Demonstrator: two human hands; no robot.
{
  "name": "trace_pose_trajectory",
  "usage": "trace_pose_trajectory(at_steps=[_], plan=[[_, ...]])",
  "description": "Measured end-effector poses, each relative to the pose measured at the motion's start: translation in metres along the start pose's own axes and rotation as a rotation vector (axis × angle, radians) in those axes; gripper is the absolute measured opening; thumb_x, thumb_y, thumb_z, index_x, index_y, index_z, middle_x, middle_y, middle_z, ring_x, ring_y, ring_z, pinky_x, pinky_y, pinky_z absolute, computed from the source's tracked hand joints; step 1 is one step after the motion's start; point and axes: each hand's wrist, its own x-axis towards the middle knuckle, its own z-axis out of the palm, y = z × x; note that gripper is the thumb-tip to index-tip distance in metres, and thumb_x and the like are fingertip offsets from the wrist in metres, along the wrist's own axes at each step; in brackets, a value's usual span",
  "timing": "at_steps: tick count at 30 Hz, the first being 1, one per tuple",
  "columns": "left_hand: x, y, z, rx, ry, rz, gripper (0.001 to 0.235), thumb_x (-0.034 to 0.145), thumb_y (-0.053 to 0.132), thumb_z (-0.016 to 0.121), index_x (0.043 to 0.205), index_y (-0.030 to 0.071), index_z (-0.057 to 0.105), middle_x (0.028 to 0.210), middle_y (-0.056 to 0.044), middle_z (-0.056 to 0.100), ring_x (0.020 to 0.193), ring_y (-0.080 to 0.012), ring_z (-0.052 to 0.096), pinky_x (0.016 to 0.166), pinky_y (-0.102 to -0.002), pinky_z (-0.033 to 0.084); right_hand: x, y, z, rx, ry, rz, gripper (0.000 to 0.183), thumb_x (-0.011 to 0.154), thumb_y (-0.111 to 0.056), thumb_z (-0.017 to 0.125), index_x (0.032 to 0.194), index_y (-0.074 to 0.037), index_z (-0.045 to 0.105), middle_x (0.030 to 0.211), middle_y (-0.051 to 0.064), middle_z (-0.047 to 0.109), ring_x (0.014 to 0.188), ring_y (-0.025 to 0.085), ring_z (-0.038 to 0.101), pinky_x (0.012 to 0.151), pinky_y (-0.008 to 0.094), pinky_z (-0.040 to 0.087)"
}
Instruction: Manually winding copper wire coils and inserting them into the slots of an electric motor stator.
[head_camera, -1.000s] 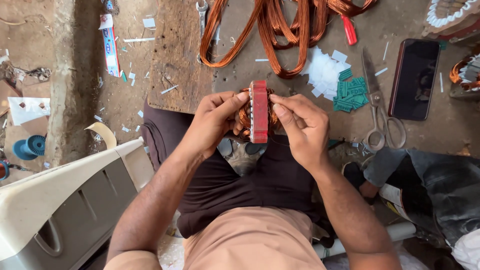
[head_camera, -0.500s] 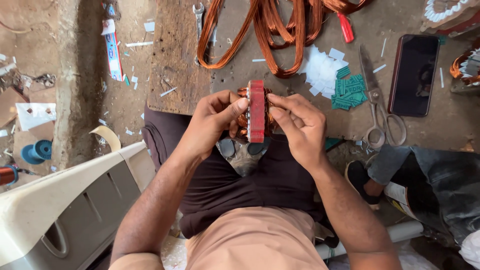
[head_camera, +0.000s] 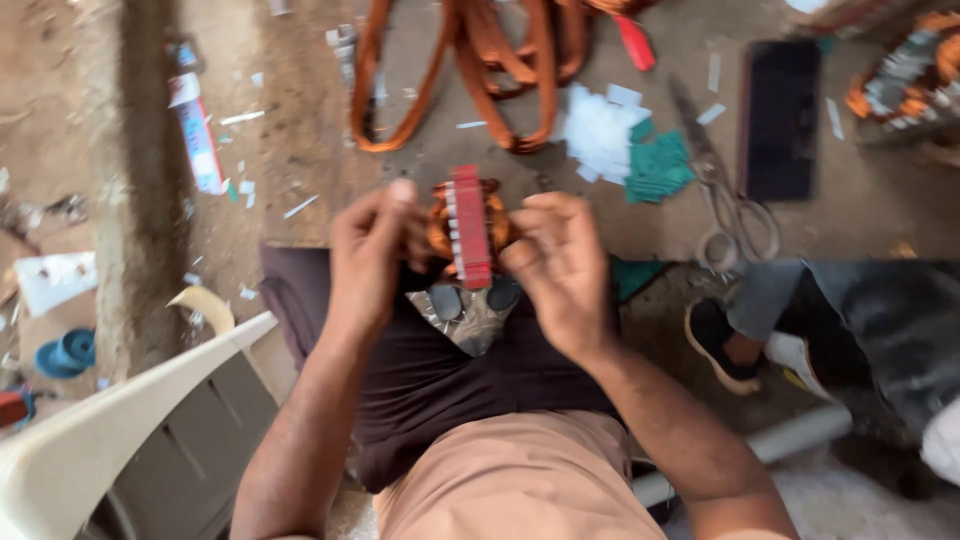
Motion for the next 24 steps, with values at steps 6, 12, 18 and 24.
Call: trace_pose_trajectory(at_steps=[6, 12, 18, 24], plan=[[0.024, -0.024, 0.001, 0.08, 0.225, 0.198, 0.035, 0.108, 0.032, 0.062, 0.091, 0.001, 0.063, 0.067, 0.001, 0.056, 0.053, -0.0056, 0.051, 0.045, -0.022, 0.041, -0.015, -0.004, 0.015, 0.071, -0.127, -0.117, 0.05, 0.103, -0.002, 0.073, 0.135, -0.008, 0.035, 0.119, 0.016, 0.066, 0.104, 0.02, 0.069, 0.102, 0.034, 0.053], [0.018, -0.021, 0.0, 0.081, 0.182, 0.206, 0.034, 0.108, 0.031, 0.063, 0.092, 0.001, 0.061, 0.07, 0.0, 0.058, 0.054, -0.0051, 0.053, 0.046, -0.021, 0.043, -0.066, -0.035, -0.058, 0.423, 0.282, -0.087, 0.033, 0.098, 0.01, 0.061, 0.124, -0.007, 0.049, 0.108, 0.007, 0.054, 0.099, 0.019, 0.061, 0.089, 0.036, 0.056], [0.016, -0.025, 0.003, 0.118, 0.171, 0.255, 0.034, 0.11, 0.031, 0.062, 0.093, 0.002, 0.061, 0.072, -0.001, 0.058, 0.057, -0.0049, 0.052, 0.049, -0.02, 0.042, -0.087, -0.065, -0.207, -0.086, 0.716, -0.558, 0.014, 0.116, -0.006, 0.056, 0.125, -0.01, 0.047, 0.114, 0.003, 0.048, 0.108, 0.016, 0.054, 0.1, 0.034, 0.048], [0.015, -0.023, 0.006, 0.15, 0.168, 0.274, 0.033, 0.111, 0.03, 0.062, 0.093, 0.002, 0.061, 0.071, 0.0, 0.056, 0.058, -0.0049, 0.051, 0.05, -0.02, 0.042, -0.047, -0.047, -0.32, -0.214, 0.748, -0.593, 0.012, 0.109, -0.008, 0.056, 0.118, -0.011, 0.049, 0.114, 0.006, 0.05, 0.101, 0.017, 0.053, 0.086, 0.033, 0.045]])
